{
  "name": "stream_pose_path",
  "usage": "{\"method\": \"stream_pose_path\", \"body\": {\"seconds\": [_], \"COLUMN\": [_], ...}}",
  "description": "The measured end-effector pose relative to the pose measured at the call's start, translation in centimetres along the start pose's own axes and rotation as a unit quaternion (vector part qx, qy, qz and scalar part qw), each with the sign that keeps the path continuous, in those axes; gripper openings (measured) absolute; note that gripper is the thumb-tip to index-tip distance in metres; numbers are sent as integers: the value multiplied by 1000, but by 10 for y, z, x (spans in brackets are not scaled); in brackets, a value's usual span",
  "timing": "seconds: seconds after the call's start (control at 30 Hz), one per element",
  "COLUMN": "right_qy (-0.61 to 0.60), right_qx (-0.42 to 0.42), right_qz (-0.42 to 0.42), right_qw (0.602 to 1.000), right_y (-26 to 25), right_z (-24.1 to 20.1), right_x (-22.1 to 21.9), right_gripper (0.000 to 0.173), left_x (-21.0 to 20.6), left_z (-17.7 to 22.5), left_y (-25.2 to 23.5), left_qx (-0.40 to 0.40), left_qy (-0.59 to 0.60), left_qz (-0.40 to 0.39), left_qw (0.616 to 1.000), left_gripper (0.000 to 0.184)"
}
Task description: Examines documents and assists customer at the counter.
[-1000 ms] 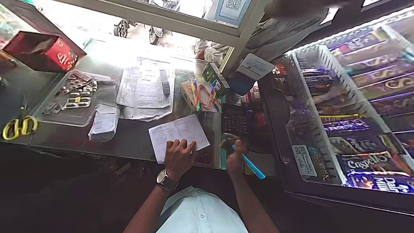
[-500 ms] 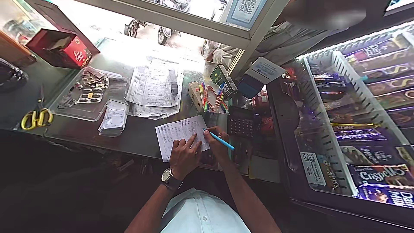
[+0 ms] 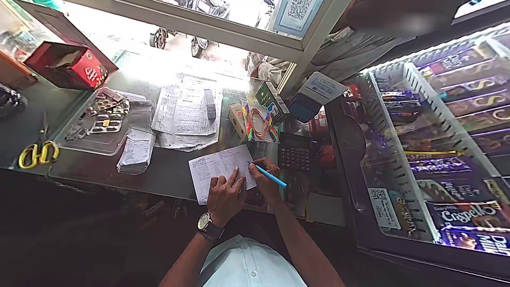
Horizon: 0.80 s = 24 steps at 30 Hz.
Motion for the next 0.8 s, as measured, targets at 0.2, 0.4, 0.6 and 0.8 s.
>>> {"method": "stream_pose_path", "body": {"seconds": [0.2,0.4,0.6,0.8], "right_qy": [-11,-13,-9,-6], "right_qx": [2,6,9,12], "right_qz": [0,0,-5,-4], "right_qw": [1000,1000,1000,1000], "right_y": [0,0,0,1], "right_z": [2,3,2,2], "right_x": [-1,1,0,0], "right_gripper": [9,8,9,9], "left_x": [-1,-3,-2,-2], "left_z": [0,0,0,0], "left_y": [2,2,2,2], "left_qx": [15,30,34,36], "left_qy": [-1,2,-3,2], "left_qz": [12,31,24,27], "left_qw": [1000,999,999,999], "left_gripper": [37,38,38,38]}}
Point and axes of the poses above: each hand's wrist, its own y-axis away from the middle knuckle, its own x-axis out of the back of the hand, z = x × y, the point moved 1 cm from there along -y, towards the middle knuckle, and after that the axes turned 12 degrees about x, right-handed, at the moved point
